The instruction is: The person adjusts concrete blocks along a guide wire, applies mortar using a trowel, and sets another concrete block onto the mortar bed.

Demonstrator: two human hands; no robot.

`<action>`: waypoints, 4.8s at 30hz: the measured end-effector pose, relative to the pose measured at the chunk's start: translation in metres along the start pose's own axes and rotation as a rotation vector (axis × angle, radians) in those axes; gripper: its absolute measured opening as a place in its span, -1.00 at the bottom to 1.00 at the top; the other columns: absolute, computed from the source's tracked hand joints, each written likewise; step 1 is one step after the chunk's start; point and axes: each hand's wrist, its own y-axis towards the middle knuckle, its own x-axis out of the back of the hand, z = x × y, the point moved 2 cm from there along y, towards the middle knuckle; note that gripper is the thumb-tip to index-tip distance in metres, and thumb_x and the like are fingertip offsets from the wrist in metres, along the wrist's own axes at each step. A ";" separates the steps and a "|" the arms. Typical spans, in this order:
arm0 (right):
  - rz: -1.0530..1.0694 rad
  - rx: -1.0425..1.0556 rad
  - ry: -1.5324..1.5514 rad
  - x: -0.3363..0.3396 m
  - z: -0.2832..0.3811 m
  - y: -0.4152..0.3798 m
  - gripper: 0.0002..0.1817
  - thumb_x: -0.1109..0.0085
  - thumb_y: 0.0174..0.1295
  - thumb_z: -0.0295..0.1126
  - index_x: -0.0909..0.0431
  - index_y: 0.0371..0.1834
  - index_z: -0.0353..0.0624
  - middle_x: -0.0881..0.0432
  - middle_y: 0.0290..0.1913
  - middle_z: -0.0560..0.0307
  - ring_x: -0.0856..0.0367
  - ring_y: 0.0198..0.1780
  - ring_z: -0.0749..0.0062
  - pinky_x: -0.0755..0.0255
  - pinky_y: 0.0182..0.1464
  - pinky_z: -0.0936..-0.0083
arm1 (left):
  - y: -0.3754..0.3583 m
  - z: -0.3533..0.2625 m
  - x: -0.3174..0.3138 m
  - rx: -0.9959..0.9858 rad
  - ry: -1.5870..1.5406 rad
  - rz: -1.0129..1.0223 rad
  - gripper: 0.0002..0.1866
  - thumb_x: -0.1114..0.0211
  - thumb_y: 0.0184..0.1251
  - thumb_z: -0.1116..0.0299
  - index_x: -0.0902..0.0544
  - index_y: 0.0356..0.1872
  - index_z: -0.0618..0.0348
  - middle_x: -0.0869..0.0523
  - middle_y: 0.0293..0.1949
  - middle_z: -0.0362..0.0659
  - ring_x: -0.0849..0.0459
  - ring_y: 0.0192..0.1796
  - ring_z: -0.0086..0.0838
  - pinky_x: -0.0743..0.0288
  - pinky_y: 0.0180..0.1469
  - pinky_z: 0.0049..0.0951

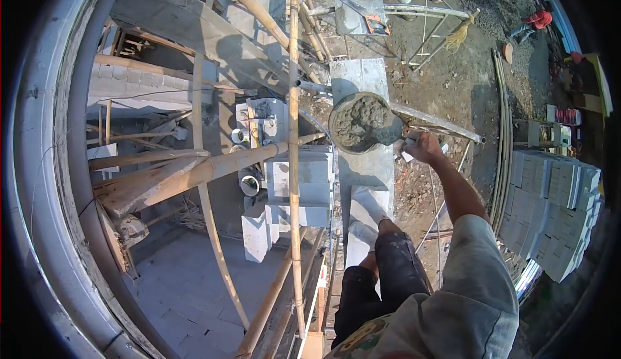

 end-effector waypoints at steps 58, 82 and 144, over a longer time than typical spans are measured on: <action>0.275 1.655 -1.102 0.051 0.903 -0.653 -0.62 -0.11 0.17 -0.07 -0.62 -0.28 -0.20 -0.61 -0.44 0.01 -0.58 -0.46 0.33 -0.44 -0.40 0.34 | 0.061 0.104 0.137 0.230 -0.131 -0.079 -0.69 -0.12 0.24 0.08 -0.66 -0.05 -0.20 -0.59 0.04 -0.34 -0.24 0.33 -0.42 0.61 0.45 -0.06; -0.193 1.431 -0.507 0.323 0.874 -0.398 -0.64 -0.30 -0.11 -0.24 -0.64 -0.29 -0.27 -0.66 -0.40 -0.06 -0.59 -0.32 0.24 -0.42 -0.22 0.39 | 0.058 0.105 0.133 0.200 -0.119 -0.048 -0.71 -0.11 0.27 0.12 -0.63 -0.04 -0.13 -0.54 0.07 -0.29 -0.15 0.38 -0.34 0.68 0.42 0.02; 0.354 0.095 -0.566 -0.215 -0.040 0.215 -0.74 -0.16 -0.07 -0.35 -0.69 -0.29 -0.11 -0.70 -0.21 0.01 -0.68 -0.12 0.18 -0.56 -0.09 0.33 | -0.143 -0.085 -0.146 -0.306 0.029 0.388 -0.43 0.30 0.50 0.00 -0.41 0.17 0.29 -0.44 0.15 0.16 -0.31 0.28 -0.04 -0.05 0.29 0.07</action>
